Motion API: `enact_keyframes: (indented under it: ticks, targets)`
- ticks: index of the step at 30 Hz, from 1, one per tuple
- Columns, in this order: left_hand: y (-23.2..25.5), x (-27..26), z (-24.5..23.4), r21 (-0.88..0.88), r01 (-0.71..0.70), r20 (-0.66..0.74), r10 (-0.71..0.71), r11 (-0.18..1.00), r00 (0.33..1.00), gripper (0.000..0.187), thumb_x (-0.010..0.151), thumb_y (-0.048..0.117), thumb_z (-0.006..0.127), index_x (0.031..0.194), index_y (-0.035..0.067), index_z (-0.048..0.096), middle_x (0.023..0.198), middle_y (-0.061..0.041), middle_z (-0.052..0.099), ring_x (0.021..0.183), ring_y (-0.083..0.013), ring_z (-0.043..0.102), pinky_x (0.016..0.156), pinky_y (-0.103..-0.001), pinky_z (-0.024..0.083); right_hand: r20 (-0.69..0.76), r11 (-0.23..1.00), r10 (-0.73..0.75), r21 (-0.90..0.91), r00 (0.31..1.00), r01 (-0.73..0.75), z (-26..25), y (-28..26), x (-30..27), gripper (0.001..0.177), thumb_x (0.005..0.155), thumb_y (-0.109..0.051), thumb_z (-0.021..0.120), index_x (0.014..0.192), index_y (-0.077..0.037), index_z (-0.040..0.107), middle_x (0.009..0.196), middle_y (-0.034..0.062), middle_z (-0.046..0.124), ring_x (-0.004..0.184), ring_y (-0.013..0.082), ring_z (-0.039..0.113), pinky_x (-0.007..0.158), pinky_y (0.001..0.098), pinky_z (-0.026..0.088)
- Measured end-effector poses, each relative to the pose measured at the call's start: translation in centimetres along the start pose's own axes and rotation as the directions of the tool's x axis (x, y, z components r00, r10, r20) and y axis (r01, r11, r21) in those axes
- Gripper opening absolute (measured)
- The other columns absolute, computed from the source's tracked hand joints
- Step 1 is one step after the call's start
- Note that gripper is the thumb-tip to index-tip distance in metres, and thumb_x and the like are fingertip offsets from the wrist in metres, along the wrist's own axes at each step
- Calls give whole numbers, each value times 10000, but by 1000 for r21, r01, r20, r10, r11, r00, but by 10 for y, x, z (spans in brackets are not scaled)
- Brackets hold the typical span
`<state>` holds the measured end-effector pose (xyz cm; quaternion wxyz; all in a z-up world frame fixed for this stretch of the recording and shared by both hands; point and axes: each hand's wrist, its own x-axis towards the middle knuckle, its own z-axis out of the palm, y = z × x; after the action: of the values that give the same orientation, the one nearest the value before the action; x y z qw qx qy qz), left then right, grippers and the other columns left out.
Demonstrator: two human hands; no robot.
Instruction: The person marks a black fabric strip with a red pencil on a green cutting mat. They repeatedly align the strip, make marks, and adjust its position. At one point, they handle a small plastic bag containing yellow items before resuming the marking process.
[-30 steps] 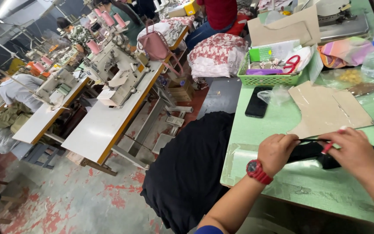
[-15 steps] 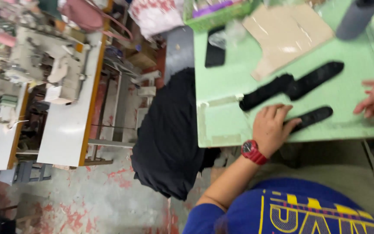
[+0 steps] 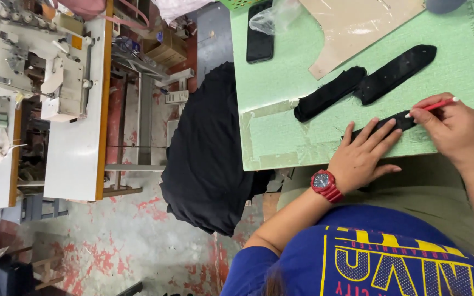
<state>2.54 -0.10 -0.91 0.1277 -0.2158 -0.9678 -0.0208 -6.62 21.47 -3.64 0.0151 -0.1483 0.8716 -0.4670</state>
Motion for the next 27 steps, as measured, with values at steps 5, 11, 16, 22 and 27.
enact_keyframes:
  ticks: [5,11,16,22,27]
  targets:
    - [-1,2,-7,67,1,43,-4,998,999,812,932,792,637,1586,350,447,1696,132,413,1621,-114,454,1353,-478,408,-7,993,-5,-121,1000,4,6,7,-4,302,1207,-248,627,1097,2,756,1146,97,702,982,277,674,880,391,482]
    - [-3,0,-1,61,-7,48,4,998,999,812,944,778,651,1595,345,432,1706,131,401,1623,-122,473,1350,-485,419,-1,988,19,-150,1000,-19,9,3,-4,273,1204,-229,657,1099,15,721,1059,96,735,828,265,660,745,377,472]
    - [-2,-4,7,-29,-11,13,12,1000,1000,827,957,726,615,1621,284,397,1728,83,392,1634,-174,480,1345,-540,443,-15,883,-85,-465,996,68,22,9,1,390,1164,-391,715,968,-61,647,865,81,681,817,295,661,720,409,486]
    - [-21,-23,-45,-214,61,-76,-79,975,994,738,913,643,700,1521,254,545,1647,26,498,1597,-219,465,1385,-546,147,-139,782,335,592,932,-193,11,135,25,462,1340,-543,520,1046,-187,532,839,-83,511,710,-29,442,615,152,298]
    - [-52,-59,-36,-335,51,-93,-87,941,992,592,930,558,672,1413,220,616,1542,7,586,1547,-301,483,1341,-650,205,2,920,231,324,973,-219,16,-14,6,208,1277,-260,595,1172,-84,627,1004,76,665,893,174,619,820,308,493]
